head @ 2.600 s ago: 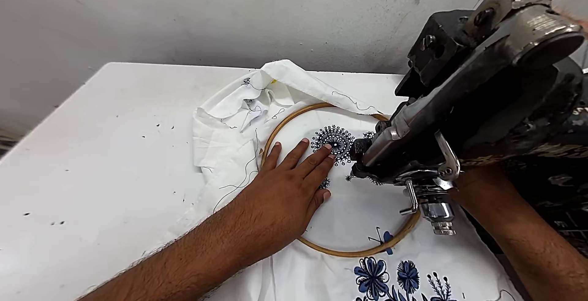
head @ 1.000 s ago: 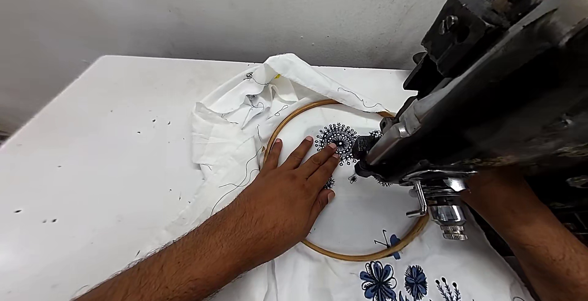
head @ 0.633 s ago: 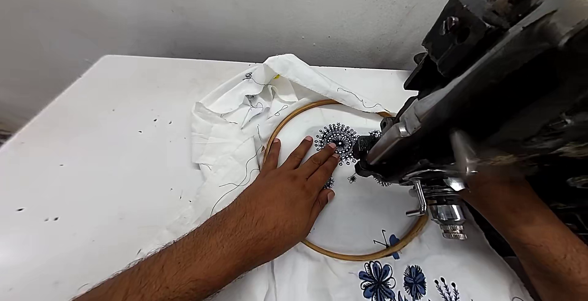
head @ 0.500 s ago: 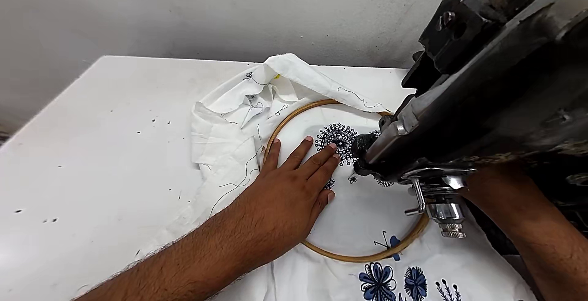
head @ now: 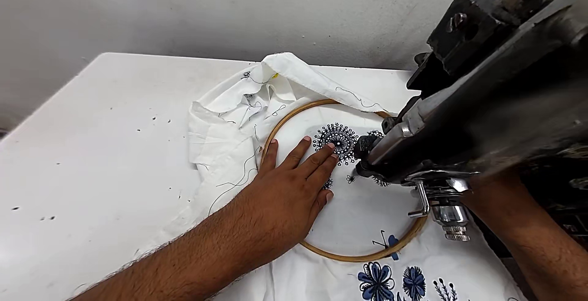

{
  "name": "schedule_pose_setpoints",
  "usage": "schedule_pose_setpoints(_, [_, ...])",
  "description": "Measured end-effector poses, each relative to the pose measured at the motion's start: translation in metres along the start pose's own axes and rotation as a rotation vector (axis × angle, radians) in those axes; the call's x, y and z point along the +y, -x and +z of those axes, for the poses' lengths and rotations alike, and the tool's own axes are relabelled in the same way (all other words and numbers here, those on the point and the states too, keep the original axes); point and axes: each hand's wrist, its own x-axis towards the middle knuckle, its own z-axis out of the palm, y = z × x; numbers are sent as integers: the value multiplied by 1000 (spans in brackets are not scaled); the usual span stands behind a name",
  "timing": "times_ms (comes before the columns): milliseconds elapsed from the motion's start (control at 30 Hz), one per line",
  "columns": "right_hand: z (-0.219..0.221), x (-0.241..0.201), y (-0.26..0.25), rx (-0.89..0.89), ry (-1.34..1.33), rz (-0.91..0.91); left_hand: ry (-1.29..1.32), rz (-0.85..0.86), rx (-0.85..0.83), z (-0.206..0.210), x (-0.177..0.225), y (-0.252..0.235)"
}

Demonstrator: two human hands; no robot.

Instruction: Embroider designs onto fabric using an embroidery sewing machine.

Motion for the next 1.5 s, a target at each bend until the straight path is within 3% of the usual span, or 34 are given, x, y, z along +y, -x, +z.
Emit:
schedule_pose_setpoints(100, [-9,-38,-19,-26,27,243,-4,5,-9,0,2,1])
schedule_pose_setpoints(300, [-10,-38,-21,1,80,172,-14,9,-24,-2,4,4])
schedule_pose_setpoints(467, [-10,-40,-17,-34,36,234,-5,2,-12,-2,4,4])
schedule_pose_setpoints(767, [-2,-33,-16,28,41,115,-11,10,12,-1,1,2])
schedule_pose_setpoints(1033, [-10,-44,-17,-20,7,223,-18,5,-16,-4,3,6])
schedule_pose_setpoints(1500, [-4,-38,-16,-8,-5,189,-22,-9,-12,-3,1,3])
